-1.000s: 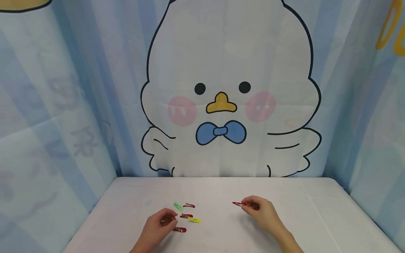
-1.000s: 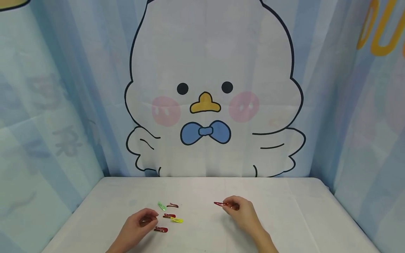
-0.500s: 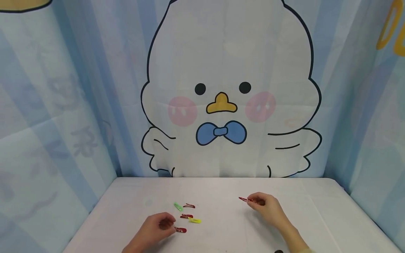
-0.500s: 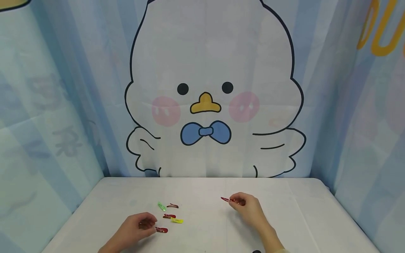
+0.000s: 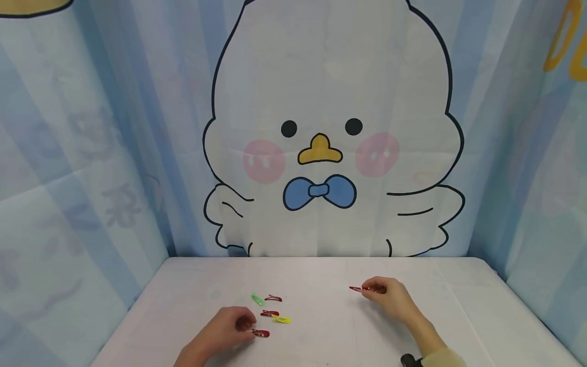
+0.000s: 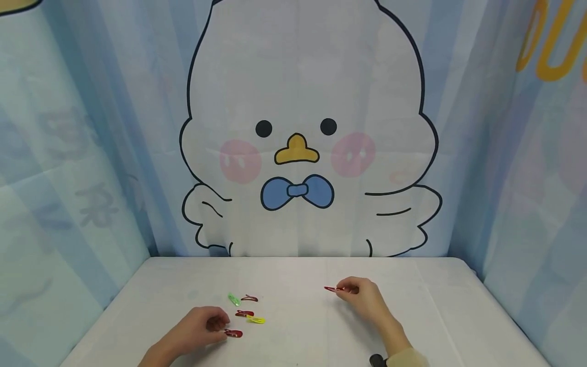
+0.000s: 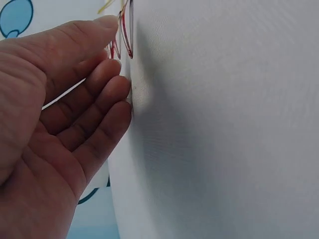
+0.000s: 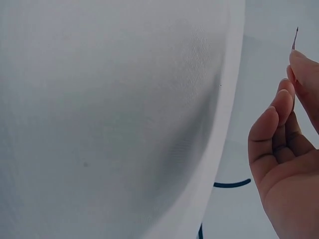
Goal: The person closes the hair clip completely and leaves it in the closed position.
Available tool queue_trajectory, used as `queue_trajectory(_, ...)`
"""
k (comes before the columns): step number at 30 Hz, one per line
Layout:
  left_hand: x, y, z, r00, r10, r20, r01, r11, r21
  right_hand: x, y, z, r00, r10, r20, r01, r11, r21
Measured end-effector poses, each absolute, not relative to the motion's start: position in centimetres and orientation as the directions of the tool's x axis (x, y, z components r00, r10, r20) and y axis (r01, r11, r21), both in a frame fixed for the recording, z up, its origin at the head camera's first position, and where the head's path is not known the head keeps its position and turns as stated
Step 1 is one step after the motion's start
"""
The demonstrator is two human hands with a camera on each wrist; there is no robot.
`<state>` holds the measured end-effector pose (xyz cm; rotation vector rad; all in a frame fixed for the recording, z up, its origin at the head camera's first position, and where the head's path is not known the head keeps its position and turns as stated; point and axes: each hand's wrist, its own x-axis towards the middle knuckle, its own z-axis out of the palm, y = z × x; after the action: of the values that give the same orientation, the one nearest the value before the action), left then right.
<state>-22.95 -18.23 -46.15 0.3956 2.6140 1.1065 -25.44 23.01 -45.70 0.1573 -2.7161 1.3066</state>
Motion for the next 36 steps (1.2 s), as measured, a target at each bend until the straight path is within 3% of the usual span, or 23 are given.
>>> queue_trajectory(19, -23.7, -18.1, -47.0, -0.911, 0.385, -0.15, 0.167, 0.676, 0.718, -26.6, 24.0, -46.8, -0.994, -0.099, 0.039, -0.097, 0.693, -0.715)
queue_trajectory(28, -23.6, -18.1, -47.0, -0.92, 0.354, -0.167, 0.133, 0.685, 0.716, -26.9, 24.0, -47.1, -0.985, -0.166, 0.046, -0.15, 0.689, -0.71)
queue_trajectory(36, -23.8, -18.4, -47.4, -0.918, 0.369, -0.146, 0.149, 0.663, 0.734, -27.0, 23.9, -47.2, -0.989, -0.146, 0.019, -0.117, 0.703, -0.702)
